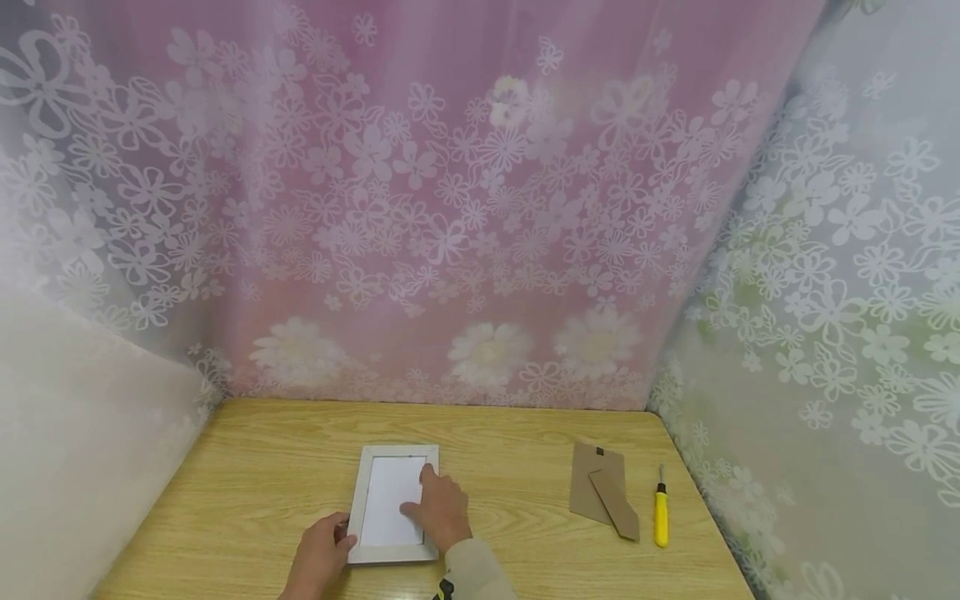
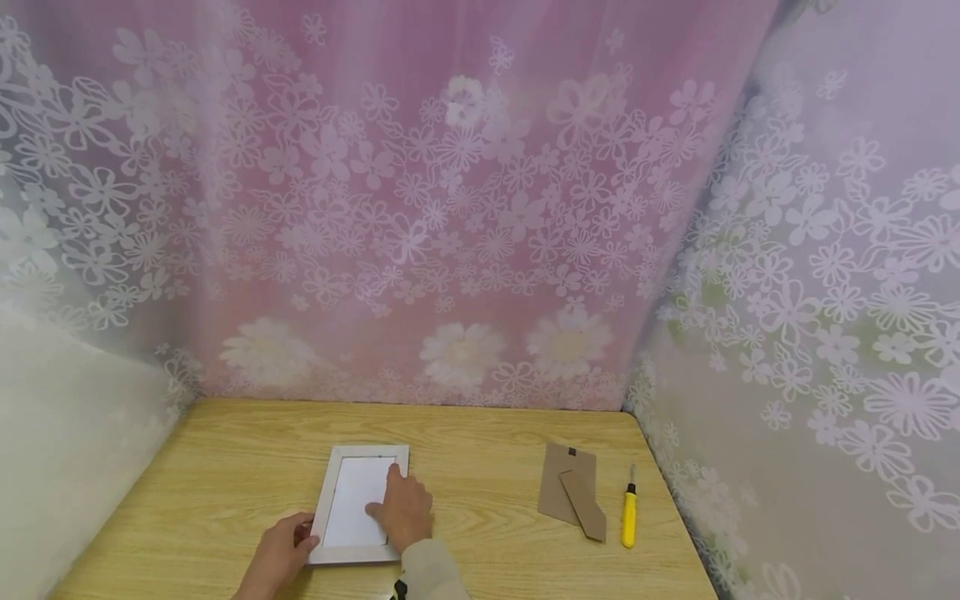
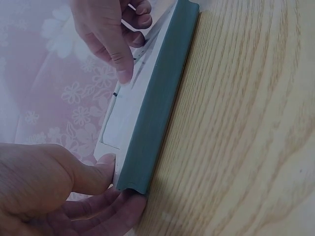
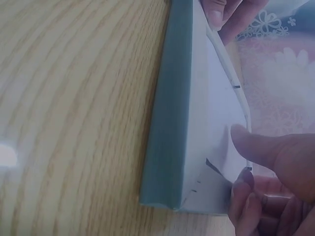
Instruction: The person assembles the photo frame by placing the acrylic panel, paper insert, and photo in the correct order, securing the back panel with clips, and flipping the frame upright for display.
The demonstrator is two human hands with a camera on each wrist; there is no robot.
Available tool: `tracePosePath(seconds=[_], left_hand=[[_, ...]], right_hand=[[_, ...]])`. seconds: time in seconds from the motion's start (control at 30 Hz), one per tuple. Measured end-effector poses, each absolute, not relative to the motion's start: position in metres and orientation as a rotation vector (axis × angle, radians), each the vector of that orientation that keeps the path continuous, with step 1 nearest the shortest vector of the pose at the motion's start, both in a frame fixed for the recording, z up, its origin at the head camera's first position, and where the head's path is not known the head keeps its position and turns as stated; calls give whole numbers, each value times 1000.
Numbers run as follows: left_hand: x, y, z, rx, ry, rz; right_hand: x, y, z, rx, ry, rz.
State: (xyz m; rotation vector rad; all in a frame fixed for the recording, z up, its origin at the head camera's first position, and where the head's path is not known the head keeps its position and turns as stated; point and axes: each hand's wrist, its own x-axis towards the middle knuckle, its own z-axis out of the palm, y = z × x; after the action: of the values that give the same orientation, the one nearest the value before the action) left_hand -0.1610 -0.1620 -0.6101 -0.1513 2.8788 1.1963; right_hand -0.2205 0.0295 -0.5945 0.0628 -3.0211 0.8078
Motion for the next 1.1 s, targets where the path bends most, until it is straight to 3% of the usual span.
tracePosePath(seconds=[0.8,1.1], left_hand=[[-162,-163,-613,-159,2875,1191],[-161,-165,-614,-108,2918,1199]], right_hand=[[-220,32,-592,127,-3068,746],[-230,56,-584,80,-2983,748]])
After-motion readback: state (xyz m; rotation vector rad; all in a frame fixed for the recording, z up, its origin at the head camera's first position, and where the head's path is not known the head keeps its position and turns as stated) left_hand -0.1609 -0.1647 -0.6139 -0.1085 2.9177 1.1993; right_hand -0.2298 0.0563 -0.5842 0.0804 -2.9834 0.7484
